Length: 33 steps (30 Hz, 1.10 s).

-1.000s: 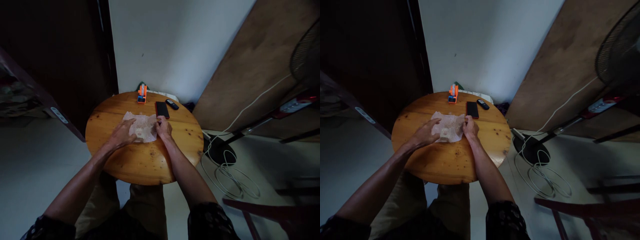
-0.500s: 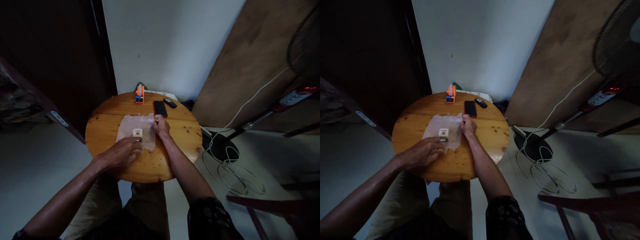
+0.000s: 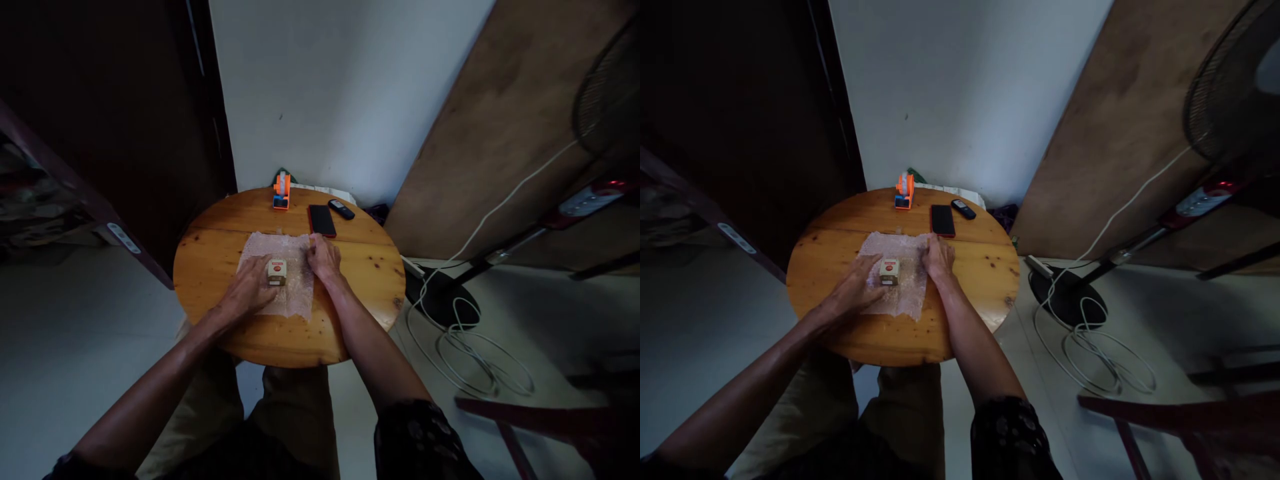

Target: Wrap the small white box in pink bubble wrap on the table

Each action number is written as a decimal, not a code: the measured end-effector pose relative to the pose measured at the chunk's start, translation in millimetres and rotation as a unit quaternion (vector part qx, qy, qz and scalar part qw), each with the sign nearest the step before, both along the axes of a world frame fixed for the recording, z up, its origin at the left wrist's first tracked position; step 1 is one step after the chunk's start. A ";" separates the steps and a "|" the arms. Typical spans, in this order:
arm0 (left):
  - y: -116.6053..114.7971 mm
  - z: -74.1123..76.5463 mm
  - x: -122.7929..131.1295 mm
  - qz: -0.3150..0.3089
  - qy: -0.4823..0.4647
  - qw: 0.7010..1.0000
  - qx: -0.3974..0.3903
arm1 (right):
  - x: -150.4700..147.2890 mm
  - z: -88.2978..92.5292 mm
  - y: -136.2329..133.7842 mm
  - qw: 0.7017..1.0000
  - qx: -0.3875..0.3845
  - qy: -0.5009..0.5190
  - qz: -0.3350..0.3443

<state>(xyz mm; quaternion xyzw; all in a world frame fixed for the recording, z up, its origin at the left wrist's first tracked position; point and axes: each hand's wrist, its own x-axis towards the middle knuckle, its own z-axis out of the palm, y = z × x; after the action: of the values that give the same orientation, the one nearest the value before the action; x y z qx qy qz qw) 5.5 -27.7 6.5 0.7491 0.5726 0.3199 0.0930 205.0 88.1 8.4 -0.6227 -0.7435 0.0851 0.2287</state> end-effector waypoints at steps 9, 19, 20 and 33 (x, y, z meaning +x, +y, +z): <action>-2.3 -26.5 16.2 0.037 0.018 0.995 -0.089 | -3.5 19.1 -7.6 0.960 0.052 0.174 0.212; 0.5 -28.6 16.4 0.031 0.045 0.994 -0.095 | -0.4 24.8 -44.8 0.956 -0.044 0.056 0.286; 0.3 -29.0 16.4 0.029 0.051 0.994 -0.095 | 7.3 24.8 -46.0 0.961 -0.027 0.077 0.265; -1.4 -31.8 17.6 0.003 0.117 0.989 -0.089 | 111.3 6.6 -55.1 0.998 0.056 -0.007 -0.022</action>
<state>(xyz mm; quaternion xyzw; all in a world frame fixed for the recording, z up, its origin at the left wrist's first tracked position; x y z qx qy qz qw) 23.1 -29.1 -25.3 0.7683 0.6081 0.1783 0.0907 316.3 33.1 14.9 -0.6254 -0.7348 0.0341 0.2602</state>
